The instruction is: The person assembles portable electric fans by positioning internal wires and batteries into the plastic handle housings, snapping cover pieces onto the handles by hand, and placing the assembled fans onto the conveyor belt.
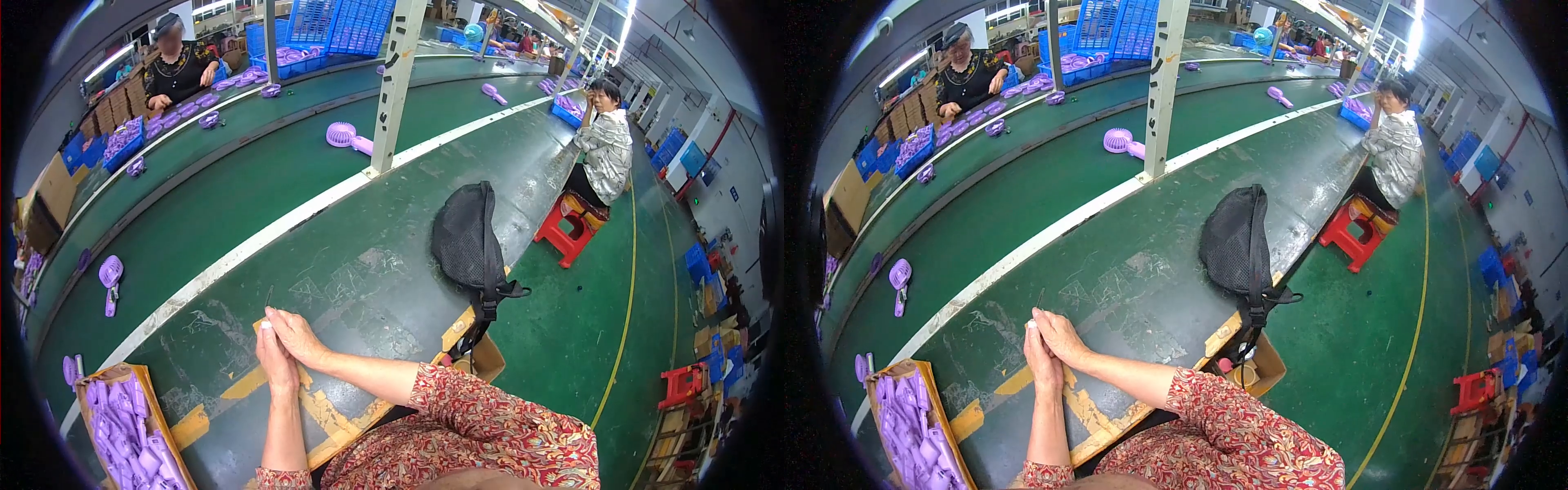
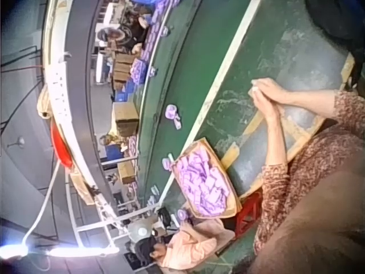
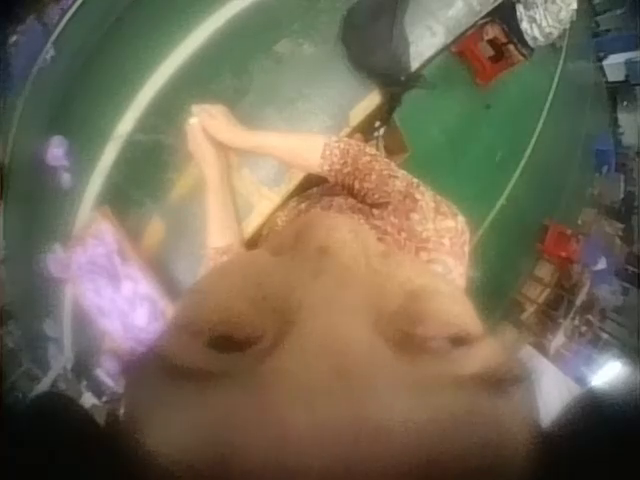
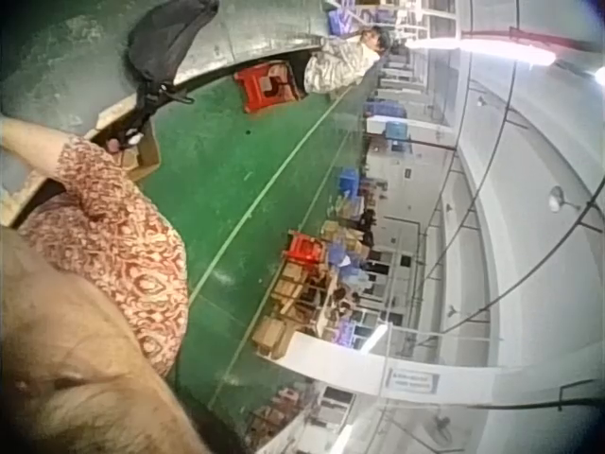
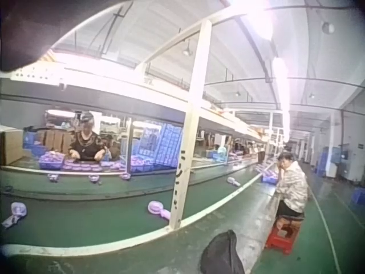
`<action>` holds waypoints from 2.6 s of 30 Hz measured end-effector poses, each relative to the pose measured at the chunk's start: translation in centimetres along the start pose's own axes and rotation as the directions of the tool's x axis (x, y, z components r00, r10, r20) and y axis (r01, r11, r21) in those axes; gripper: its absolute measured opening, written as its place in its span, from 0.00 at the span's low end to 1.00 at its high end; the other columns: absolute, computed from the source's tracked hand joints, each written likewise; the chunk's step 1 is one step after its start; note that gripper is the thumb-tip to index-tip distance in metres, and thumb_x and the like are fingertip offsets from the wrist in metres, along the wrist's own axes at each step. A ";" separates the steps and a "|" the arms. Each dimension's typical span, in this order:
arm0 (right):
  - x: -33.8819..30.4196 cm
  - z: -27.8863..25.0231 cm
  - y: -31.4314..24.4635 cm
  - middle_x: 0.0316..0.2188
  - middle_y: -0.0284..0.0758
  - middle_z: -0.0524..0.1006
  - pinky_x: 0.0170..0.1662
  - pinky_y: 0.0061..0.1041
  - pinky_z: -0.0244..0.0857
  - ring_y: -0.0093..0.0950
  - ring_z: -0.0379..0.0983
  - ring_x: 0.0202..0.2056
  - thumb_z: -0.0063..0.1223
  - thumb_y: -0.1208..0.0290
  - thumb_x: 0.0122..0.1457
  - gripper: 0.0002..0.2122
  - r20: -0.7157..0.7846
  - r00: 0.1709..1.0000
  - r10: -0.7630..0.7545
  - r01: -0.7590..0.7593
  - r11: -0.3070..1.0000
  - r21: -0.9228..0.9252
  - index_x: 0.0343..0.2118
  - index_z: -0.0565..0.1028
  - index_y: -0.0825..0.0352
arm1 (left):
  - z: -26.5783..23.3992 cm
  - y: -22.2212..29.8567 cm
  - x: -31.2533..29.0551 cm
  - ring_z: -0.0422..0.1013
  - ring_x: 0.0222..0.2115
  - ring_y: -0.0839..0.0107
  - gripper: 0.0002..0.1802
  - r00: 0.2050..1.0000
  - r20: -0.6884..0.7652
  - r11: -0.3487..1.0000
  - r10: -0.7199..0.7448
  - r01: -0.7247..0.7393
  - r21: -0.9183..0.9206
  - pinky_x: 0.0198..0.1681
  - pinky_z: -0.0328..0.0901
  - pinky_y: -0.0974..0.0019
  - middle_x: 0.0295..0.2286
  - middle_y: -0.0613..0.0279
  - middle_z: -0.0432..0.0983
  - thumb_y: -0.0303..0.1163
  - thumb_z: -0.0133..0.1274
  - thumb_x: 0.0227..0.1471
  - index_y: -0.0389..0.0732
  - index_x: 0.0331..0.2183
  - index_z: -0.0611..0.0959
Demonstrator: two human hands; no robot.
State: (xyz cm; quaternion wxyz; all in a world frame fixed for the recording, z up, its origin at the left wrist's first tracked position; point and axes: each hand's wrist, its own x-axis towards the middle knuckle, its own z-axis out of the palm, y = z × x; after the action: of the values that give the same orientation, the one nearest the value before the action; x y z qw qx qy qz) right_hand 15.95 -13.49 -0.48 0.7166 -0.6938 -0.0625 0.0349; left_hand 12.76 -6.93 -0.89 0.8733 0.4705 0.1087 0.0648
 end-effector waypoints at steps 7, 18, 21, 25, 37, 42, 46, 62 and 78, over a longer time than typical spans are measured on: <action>0.0 0.1 0.1 0.17 0.43 0.70 0.26 0.31 0.62 0.29 0.68 0.21 0.36 0.55 0.62 0.21 0.014 0.998 0.065 -0.066 0.997 0.044 0.27 0.69 0.72 | -0.3 -0.1 0.0 0.67 0.34 0.78 0.14 1.000 0.003 1.000 0.007 -0.007 0.017 0.37 0.64 0.72 0.33 0.67 0.69 0.40 0.36 0.60 0.41 0.37 0.71; -0.5 0.2 -0.3 0.21 0.42 0.72 0.29 0.30 0.61 0.29 0.68 0.24 0.38 0.59 0.62 0.17 0.005 1.000 0.006 -0.006 1.000 0.014 0.29 0.69 0.72 | -0.9 -0.8 0.4 0.66 0.37 0.75 0.17 1.000 -0.021 1.000 0.002 -0.002 -0.009 0.41 0.63 0.70 0.35 0.64 0.68 0.43 0.36 0.60 0.39 0.39 0.71; -0.7 0.4 -0.3 0.24 0.32 0.70 0.33 0.22 0.62 0.19 0.64 0.28 0.38 0.60 0.62 0.16 -0.037 0.998 -0.043 0.045 0.997 0.055 0.33 0.70 0.71 | -0.6 -0.3 0.2 0.66 0.37 0.75 0.18 1.000 -0.025 1.000 -0.009 0.009 0.003 0.41 0.63 0.70 0.35 0.64 0.68 0.43 0.36 0.59 0.39 0.39 0.71; -0.4 0.5 -0.2 0.24 0.33 0.70 0.34 0.22 0.62 0.18 0.64 0.30 0.38 0.61 0.62 0.16 -0.022 0.995 -0.095 0.097 0.992 0.084 0.34 0.70 0.72 | -0.7 -0.2 0.2 0.66 0.37 0.75 0.17 1.000 -0.001 1.000 0.022 -0.022 -0.001 0.41 0.63 0.70 0.35 0.64 0.68 0.43 0.37 0.59 0.40 0.39 0.71; -0.4 0.0 -0.3 0.24 0.32 0.70 0.33 0.22 0.61 0.17 0.63 0.30 0.38 0.61 0.62 0.15 0.054 0.997 0.046 -0.048 0.998 0.030 0.34 0.70 0.72 | -0.6 -0.3 0.1 0.66 0.37 0.75 0.16 1.000 -0.025 1.000 0.007 -0.007 0.010 0.41 0.63 0.70 0.35 0.64 0.68 0.41 0.36 0.60 0.39 0.39 0.71; -0.5 0.3 -0.3 0.26 0.46 0.72 0.33 0.31 0.62 0.38 0.69 0.28 0.38 0.59 0.61 0.17 -0.021 0.999 -0.024 0.024 1.000 0.015 0.33 0.69 0.72 | -0.9 -0.9 0.2 0.66 0.36 0.76 0.16 0.999 -0.026 1.000 0.019 -0.019 0.001 0.39 0.63 0.70 0.33 0.65 0.67 0.41 0.35 0.60 0.39 0.37 0.71; -0.5 0.2 -0.3 0.28 0.48 0.73 0.34 0.33 0.62 0.43 0.71 0.33 0.37 0.60 0.61 0.17 -0.021 0.999 -0.039 0.038 0.999 -0.031 0.34 0.69 0.72 | -0.9 -1.0 0.5 0.66 0.36 0.75 0.16 1.000 -0.021 0.999 -0.007 0.008 0.031 0.39 0.63 0.70 0.34 0.64 0.68 0.40 0.35 0.60 0.39 0.37 0.71; -0.5 0.1 -0.8 0.27 0.49 0.72 0.34 0.36 0.61 0.46 0.70 0.32 0.36 0.60 0.61 0.17 0.039 0.999 -0.025 0.027 0.998 -0.053 0.33 0.69 0.73 | -1.4 -1.3 0.4 0.66 0.38 0.74 0.17 0.999 -0.034 1.000 0.007 -0.006 0.015 0.42 0.62 0.69 0.35 0.64 0.67 0.42 0.36 0.59 0.39 0.39 0.70; -0.6 0.3 0.2 0.29 0.47 0.73 0.36 0.31 0.63 0.42 0.70 0.33 0.37 0.62 0.61 0.16 0.036 0.989 -0.142 0.146 0.978 -0.147 0.36 0.69 0.73 | -2.0 -1.7 1.4 0.67 0.38 0.64 0.20 0.990 -0.017 0.980 -0.140 0.136 -0.142 0.44 0.62 0.61 0.37 0.57 0.70 0.44 0.37 0.58 0.38 0.40 0.72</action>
State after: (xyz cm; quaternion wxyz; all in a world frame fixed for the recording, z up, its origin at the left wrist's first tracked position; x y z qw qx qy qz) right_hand 15.38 -13.30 -0.68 0.6625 -0.7386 -0.1240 -0.0131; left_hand 13.63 -5.93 -3.58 0.9052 0.3982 0.1479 0.0176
